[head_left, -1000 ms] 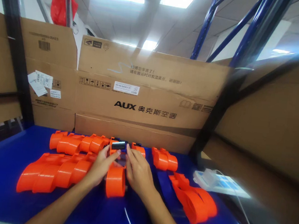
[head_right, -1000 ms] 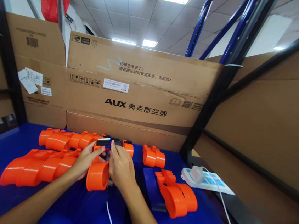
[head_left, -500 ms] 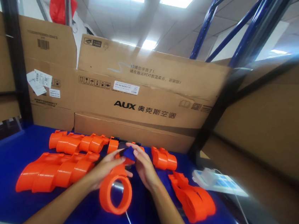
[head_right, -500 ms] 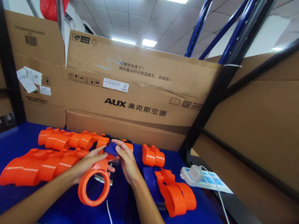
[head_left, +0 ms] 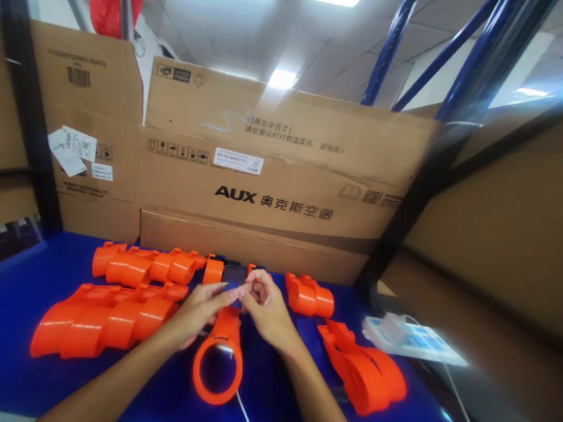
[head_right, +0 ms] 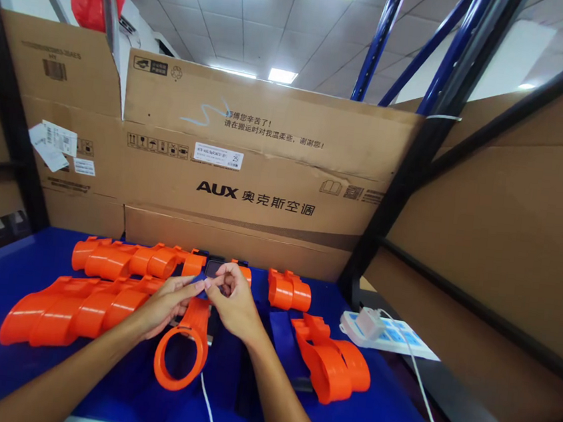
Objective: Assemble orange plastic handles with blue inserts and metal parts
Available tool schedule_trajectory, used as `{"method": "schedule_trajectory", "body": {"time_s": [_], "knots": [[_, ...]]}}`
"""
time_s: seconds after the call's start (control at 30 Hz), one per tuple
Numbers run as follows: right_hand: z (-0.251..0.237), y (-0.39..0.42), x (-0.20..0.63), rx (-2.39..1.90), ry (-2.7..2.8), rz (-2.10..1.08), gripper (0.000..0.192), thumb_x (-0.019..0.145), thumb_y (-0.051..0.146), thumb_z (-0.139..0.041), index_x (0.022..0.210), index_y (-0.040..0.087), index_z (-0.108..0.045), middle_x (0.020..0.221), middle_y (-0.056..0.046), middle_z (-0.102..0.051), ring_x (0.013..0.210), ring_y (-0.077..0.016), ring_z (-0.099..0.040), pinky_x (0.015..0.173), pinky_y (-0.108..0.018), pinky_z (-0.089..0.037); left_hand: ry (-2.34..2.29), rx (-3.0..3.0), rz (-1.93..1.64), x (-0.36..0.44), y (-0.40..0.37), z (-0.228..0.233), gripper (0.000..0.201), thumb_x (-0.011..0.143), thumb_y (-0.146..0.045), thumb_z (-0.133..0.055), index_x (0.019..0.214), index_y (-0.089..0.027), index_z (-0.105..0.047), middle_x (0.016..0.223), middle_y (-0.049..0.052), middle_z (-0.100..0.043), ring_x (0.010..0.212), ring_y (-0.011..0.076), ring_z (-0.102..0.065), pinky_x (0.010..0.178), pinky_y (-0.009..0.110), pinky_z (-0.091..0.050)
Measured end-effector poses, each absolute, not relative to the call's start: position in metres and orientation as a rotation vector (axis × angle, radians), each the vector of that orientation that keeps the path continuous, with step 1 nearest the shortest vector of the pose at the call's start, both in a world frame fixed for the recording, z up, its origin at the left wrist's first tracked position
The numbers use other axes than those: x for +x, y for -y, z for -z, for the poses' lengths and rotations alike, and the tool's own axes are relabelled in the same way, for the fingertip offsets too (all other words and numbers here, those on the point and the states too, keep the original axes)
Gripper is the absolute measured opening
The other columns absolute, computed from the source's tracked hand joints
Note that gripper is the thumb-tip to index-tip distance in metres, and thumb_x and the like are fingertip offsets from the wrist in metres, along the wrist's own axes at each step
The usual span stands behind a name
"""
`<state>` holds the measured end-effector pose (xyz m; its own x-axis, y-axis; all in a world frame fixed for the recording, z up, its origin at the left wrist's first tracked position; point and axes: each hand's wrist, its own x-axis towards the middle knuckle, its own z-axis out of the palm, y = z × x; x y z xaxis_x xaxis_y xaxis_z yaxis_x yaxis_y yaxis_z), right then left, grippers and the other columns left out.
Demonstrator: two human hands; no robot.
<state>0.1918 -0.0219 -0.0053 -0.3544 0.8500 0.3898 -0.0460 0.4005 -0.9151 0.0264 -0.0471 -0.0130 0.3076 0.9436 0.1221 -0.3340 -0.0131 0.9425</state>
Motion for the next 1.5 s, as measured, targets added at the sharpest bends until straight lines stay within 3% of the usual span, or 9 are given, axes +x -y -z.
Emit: {"method": "schedule_trajectory", "body": {"time_s": [0.17, 0.23, 0.37, 0.63, 0.8, 1.03, 1.27, 1.37, 1.5], "knots": [[-0.011, 0.027, 0.207, -0.807, 1.903, -0.911, 0.027, 0.095, 0.046, -0.051, 0.111, 0.024, -0.048, 0.083, 0.0, -0.062, 0.073, -0.0156, -0.059, 0.068, -0.029, -0.047, -0.662, 1.076, -1.192, 0.027, 0.045, 0.014, 0.048, 0.076, -0.044, -0.075, 0.111, -0.012, -0.069, 0.092, 0.014, -0.075, 0.075, 0.0245, -0.072, 0.061, 0.029, -0.054], [-0.018, 0.027, 0.22, -0.971, 2.07, -0.668, 0.028, 0.097, 0.047, -0.045, 0.1, 0.022, -0.057, 0.086, -0.003, -0.064, 0.08, -0.0179, -0.059, 0.074, -0.032, -0.045, -0.651, 0.988, -1.218, 0.025, 0.043, 0.015, 0.048, 0.078, -0.045, -0.074, 0.112, -0.012, -0.068, 0.091, 0.015, -0.076, 0.071, 0.0245, -0.072, 0.062, 0.032, -0.055], [-0.018, 0.026, 0.246, -1.458, 2.441, -0.354, 0.029, 0.079, 0.049, -0.068, 0.074, 0.021, -0.065, 0.076, -0.005, -0.064, 0.082, -0.0232, -0.057, 0.073, -0.033, -0.042, -0.692, 0.873, -1.253, 0.021, 0.04, 0.017, 0.052, 0.078, -0.048, -0.072, 0.116, -0.013, -0.066, 0.093, 0.016, -0.076, 0.066, 0.0229, -0.071, 0.06, 0.032, -0.056], [0.003, 0.016, 0.257, -1.31, 2.371, -0.36, 0.021, 0.054, 0.031, -0.085, 0.063, 0.025, -0.067, 0.064, -0.002, -0.06, 0.072, -0.0219, -0.052, 0.067, -0.032, -0.04, -0.672, 0.871, -1.246, 0.022, 0.043, 0.018, 0.052, 0.079, -0.047, -0.071, 0.119, -0.014, -0.065, 0.099, 0.015, -0.076, 0.071, 0.0223, -0.071, 0.062, 0.03, -0.055], [-0.008, 0.011, 0.259, -1.059, 2.12, -0.661, 0.011, 0.073, 0.03, -0.071, 0.072, 0.022, -0.063, 0.064, 0.002, -0.058, 0.06, -0.0145, -0.049, 0.055, -0.025, -0.037, -0.584, 0.856, -1.21, 0.023, 0.048, 0.013, 0.046, 0.079, -0.041, -0.072, 0.116, -0.013, -0.068, 0.099, 0.015, -0.075, 0.08, 0.025, -0.071, 0.068, 0.032, -0.055], [-0.016, 0.016, 0.228, -0.938, 1.707, -0.913, 0.023, 0.082, 0.043, -0.068, 0.081, 0.022, -0.059, 0.06, 0.005, -0.053, 0.049, -0.0104, -0.043, 0.048, -0.023, -0.036, -0.492, 1.022, -1.091, 0.027, 0.053, 0.015, 0.044, 0.077, -0.031, -0.076, 0.117, -0.015, -0.069, 0.105, 0.013, -0.074, 0.092, 0.0258, -0.07, 0.079, 0.033, -0.053], [-0.021, 0.031, 0.212, -0.784, 1.653, -1.095, 0.04, 0.091, 0.056, -0.053, 0.11, 0.024, -0.067, 0.088, -0.004, -0.068, 0.082, -0.02, -0.064, 0.074, -0.033, -0.053, -0.439, 0.898, -1.262, 0.025, 0.047, 0.018, 0.037, 0.078, -0.035, -0.074, 0.109, -0.015, -0.069, 0.104, 0.013, -0.074, 0.098, 0.0279, -0.069, 0.086, 0.038, -0.054], [-0.022, 0.035, 0.208, -0.744, 1.728, -1.037, 0.035, 0.089, 0.048, -0.063, 0.117, 0.028, -0.065, 0.113, -0.004, -0.067, 0.113, -0.0237, -0.059, 0.102, -0.041, -0.045, -0.461, 0.858, -1.328, 0.024, 0.043, 0.017, 0.031, 0.077, -0.033, -0.076, 0.102, -0.016, -0.07, 0.102, 0.011, -0.075, 0.098, 0.0264, -0.07, 0.088, 0.037, -0.055], [-0.021, 0.036, 0.204, -0.709, 1.746, -1.056, 0.032, 0.091, 0.042, -0.062, 0.12, 0.029, -0.063, 0.122, -0.004, -0.065, 0.119, -0.0224, -0.057, 0.108, -0.042, -0.041, -0.482, 0.861, -1.349, 0.025, 0.042, 0.017, 0.032, 0.077, -0.033, -0.076, 0.103, -0.015, -0.069, 0.104, 0.011, -0.074, 0.098, 0.0259, -0.07, 0.088, 0.037, -0.055]]}}
